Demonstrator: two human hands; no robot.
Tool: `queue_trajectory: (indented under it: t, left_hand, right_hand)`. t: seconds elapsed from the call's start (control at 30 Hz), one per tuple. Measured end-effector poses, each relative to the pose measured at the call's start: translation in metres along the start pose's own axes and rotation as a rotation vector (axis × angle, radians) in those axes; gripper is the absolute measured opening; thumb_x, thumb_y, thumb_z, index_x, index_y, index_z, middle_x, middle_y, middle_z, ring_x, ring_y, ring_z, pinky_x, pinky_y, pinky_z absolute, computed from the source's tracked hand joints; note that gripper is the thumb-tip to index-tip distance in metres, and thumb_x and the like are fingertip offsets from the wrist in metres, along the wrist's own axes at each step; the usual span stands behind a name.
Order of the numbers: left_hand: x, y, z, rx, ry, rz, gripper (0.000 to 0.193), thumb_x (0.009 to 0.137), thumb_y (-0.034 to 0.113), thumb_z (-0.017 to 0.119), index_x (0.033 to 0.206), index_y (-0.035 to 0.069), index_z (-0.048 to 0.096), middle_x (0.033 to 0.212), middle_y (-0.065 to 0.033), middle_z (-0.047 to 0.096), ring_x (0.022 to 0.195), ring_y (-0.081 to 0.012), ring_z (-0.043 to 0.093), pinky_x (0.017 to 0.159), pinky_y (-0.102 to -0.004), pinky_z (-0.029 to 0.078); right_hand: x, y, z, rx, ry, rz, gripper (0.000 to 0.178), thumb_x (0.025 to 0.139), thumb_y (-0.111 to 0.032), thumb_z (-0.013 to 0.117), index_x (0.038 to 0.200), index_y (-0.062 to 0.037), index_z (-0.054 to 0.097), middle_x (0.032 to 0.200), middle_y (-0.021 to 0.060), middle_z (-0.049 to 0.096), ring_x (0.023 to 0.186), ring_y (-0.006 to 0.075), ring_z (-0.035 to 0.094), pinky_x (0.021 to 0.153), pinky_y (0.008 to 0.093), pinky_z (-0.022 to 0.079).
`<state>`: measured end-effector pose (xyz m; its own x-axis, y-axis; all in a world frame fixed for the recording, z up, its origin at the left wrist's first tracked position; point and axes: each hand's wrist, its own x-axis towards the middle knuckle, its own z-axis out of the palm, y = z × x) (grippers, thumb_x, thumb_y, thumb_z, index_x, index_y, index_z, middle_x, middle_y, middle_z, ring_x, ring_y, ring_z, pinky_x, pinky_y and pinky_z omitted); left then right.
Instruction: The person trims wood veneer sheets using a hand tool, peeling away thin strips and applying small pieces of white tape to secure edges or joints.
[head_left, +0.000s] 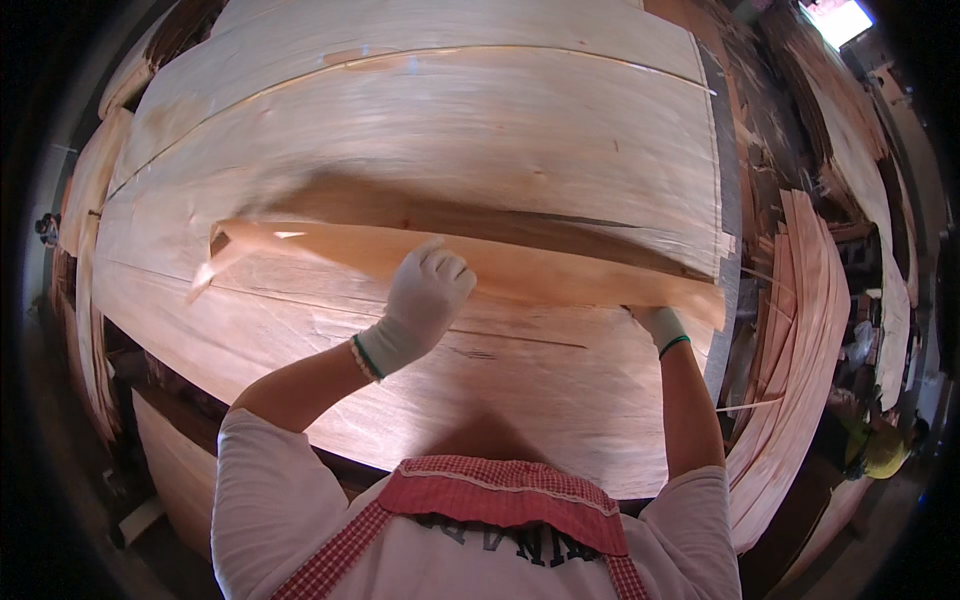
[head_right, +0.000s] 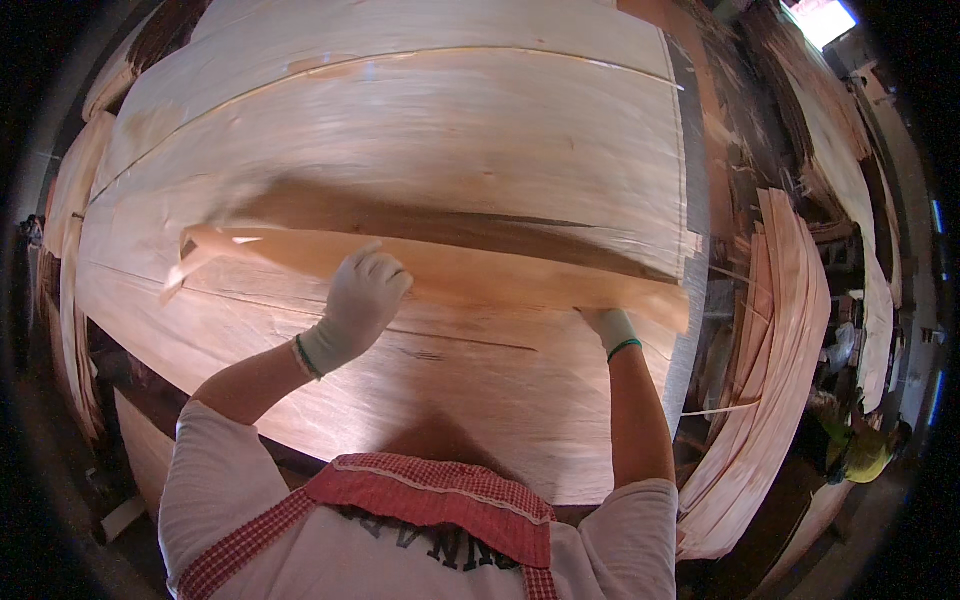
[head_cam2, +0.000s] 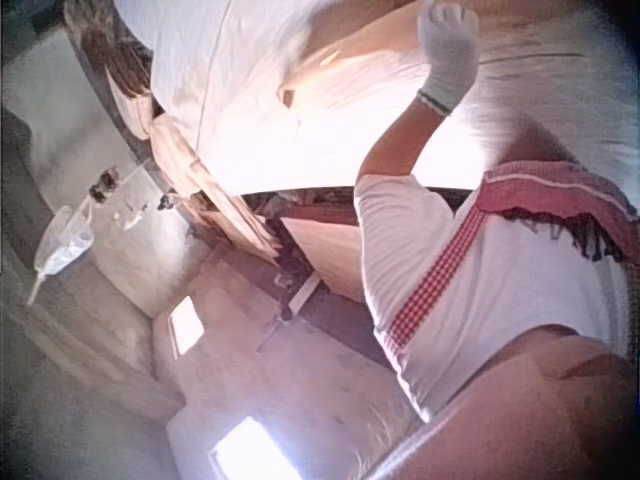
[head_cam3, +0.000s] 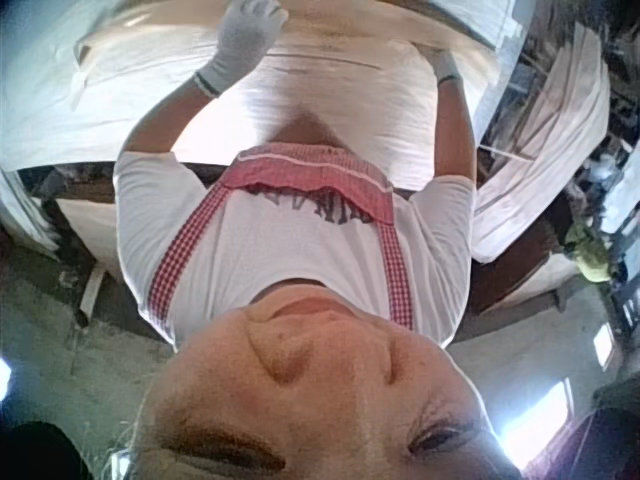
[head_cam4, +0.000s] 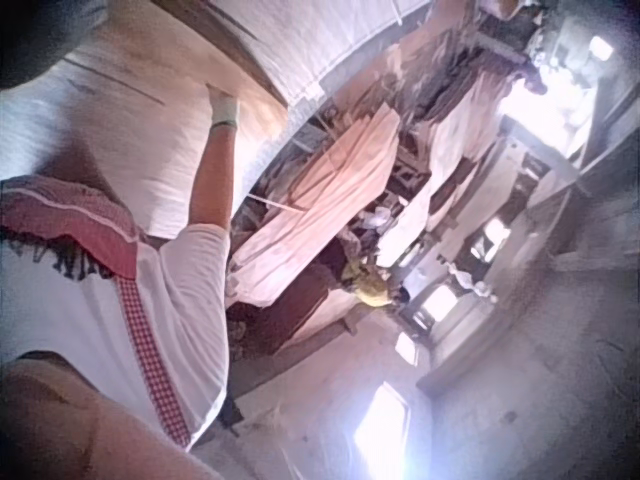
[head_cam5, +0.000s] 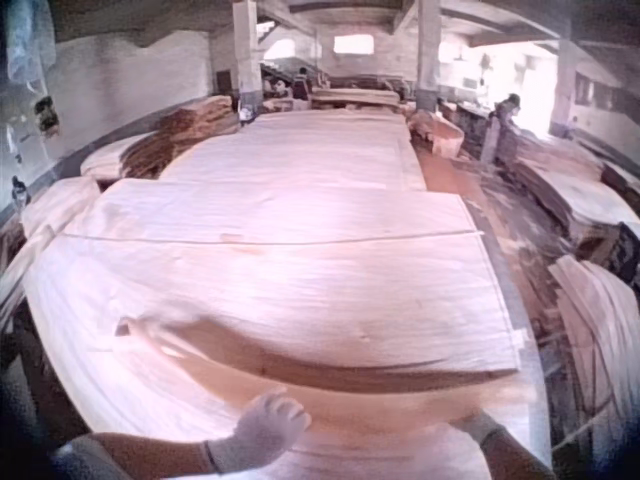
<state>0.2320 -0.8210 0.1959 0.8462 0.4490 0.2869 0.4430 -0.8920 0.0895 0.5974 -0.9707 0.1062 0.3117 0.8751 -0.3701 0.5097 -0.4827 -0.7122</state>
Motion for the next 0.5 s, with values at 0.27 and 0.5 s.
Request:
queue_trajectory:
  t: [0.27, 0.5]
  left_hand:
    - [0.095, -0.042, 0.05, 0.217, 0.475, -0.205, 0.023, 0.079, 0.011, 0.063, 0.102, 0.011, 0.062, 0.102, -0.0065, 0.059, 0.107, -0.0253, 0.055, 0.104, -0.0442, 0.038]
    - [0.052, 0.005, 0.101, 0.026, -0.004, -0.144, 0.04, 0.088, 0.021, 0.056, 0.126, 0.009, 0.054, 0.136, -0.009, 0.051, 0.13, -0.0243, 0.043, 0.111, -0.0412, 0.032]
  right_hand:
    - [0.007, 0.008, 0.0, -0.145, 0.018, 0.001, 0.053, 0.08, -0.025, 0.072, 0.123, 0.0014, 0.057, 0.089, 0.0177, 0.069, 0.079, 0.0242, 0.065, 0.069, 0.035, 0.05]
    - [0.002, -0.009, -0.001, -0.099, 0.015, 0.096, 0.037, 0.083, -0.026, 0.069, 0.105, 0.0034, 0.065, 0.08, 0.0176, 0.067, 0.069, 0.0215, 0.061, 0.064, 0.0371, 0.048]
